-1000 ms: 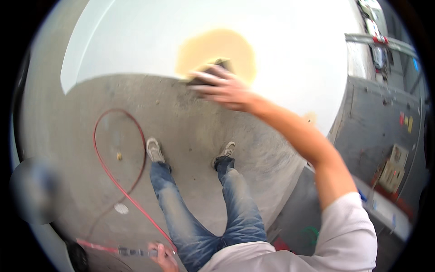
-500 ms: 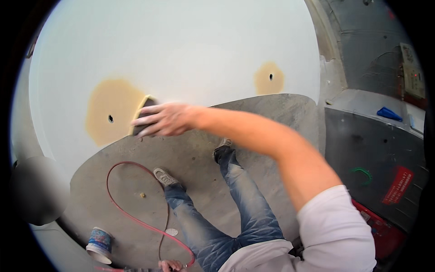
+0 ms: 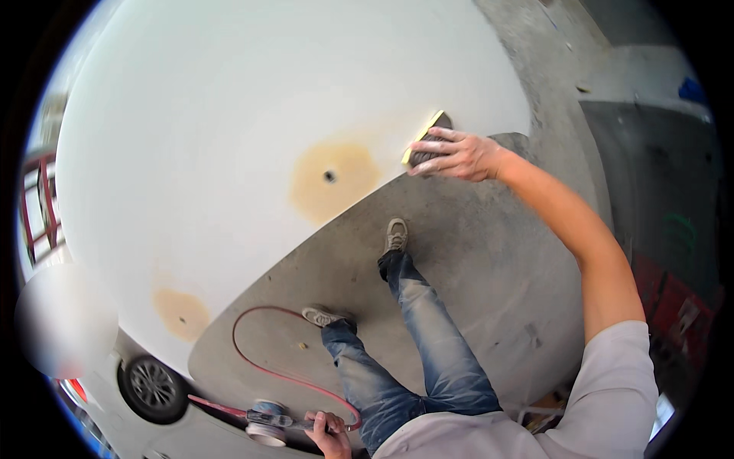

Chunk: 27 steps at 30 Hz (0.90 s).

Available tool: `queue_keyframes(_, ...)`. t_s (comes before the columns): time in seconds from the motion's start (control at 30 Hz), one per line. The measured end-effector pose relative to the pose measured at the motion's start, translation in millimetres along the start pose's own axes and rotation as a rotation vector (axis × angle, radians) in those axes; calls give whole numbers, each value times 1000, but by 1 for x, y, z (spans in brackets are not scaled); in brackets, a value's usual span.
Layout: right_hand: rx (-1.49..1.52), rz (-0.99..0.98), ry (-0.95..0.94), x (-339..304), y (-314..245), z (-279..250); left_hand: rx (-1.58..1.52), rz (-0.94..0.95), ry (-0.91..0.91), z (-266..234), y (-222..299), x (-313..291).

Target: The person sands the surface of a white car door and a detached white car hood using a sanding block. They move between the car and the hood, applying consistent pressure to smooth the surfaces in a workshop environment.

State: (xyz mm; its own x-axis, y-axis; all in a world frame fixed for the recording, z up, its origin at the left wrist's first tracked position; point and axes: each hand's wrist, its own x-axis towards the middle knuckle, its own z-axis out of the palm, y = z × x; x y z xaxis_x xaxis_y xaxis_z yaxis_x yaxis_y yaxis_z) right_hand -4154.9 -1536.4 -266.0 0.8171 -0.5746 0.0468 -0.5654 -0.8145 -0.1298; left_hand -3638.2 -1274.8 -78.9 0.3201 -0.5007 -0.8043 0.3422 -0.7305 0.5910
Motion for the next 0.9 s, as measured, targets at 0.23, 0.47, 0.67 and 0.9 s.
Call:
queue_keyframes(0.23,40,1233,399,-138,-47,23,208,50,-189,48,63,14)
queue_keyframes(0.47,410,2043,1188,121,-76,45,424,46,-122,50,122,29)
queue_keyframes(0.67,630,2036,955,280,-168,-7,539,-7,-242,61,199,63)
queue_keyframes(0.9,579,2119,992,296,-167,-3,591,55,-321,67,280,111)
